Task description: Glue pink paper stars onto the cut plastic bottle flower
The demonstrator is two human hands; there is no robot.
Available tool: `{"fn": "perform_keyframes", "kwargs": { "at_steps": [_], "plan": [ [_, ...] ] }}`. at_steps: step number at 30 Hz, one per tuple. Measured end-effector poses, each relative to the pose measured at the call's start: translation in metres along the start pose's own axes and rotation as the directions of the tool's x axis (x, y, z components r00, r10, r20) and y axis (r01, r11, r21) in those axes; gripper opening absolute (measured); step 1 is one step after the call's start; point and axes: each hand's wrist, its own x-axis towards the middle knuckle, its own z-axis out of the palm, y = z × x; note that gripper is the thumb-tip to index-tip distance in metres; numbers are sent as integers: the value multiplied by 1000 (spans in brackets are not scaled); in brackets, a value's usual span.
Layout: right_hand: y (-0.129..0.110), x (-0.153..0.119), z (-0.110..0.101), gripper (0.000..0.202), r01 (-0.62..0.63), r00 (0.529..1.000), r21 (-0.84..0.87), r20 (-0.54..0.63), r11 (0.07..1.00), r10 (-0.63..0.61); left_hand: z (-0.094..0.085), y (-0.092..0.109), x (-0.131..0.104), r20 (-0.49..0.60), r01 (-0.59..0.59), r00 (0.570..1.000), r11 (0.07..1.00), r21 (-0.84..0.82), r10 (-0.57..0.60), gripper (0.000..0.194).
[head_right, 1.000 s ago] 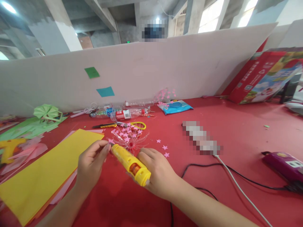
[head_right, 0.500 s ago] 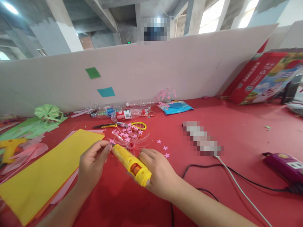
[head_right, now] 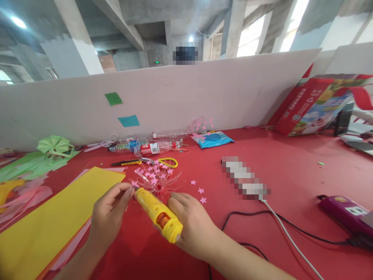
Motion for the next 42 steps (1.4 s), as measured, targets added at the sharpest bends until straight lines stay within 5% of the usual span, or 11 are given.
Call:
{"fn": "perform_keyframes", "kwargs": {
  "at_steps": [7,14,19,22,25,27,29,32,37,40,42],
  "plan": [
    [-1,-1,0,25,0,1000,-3,-12,1000,0,-1,0,0,22,-1,1000,999,33,0,22],
    [0,-2,1,26,-4,1000,-8,-11,1000,4,-2,-8,1,39,-196,981,959,206,192,19],
    [3,-2,1,26,-13,1000,-40,-8,999,13,-7,-15,3,110,-524,844,760,386,526,11],
    [4,-2,0,21,-5,1000,-32,-22,999,5,-13,-15,3,126,-603,786,707,368,605,17],
    [0,-3,2,14,35,998,81,58,996,-40,-17,-14,3,-58,-426,885,854,299,462,13],
    [-5,-4,7,12,52,974,119,211,992,-76,-17,-12,4,-190,-245,943,956,158,273,10],
    [-8,-6,14,8,42,922,55,382,998,-60,-15,-10,4,-205,-99,974,995,-24,92,9],
    [-9,-10,24,16,20,853,-89,521,996,29,-9,-4,1,-73,27,996,985,-173,-40,14],
    [-7,-12,20,29,-34,827,-77,558,996,71,-2,2,-4,175,167,975,970,-176,-136,21],
    [-8,-7,9,29,11,845,-34,535,999,9,0,1,-5,280,285,936,929,-234,-216,24],
    [-8,-3,5,13,41,905,7,423,999,-40,0,1,-5,339,348,907,898,-268,-250,24]
  ]
}}
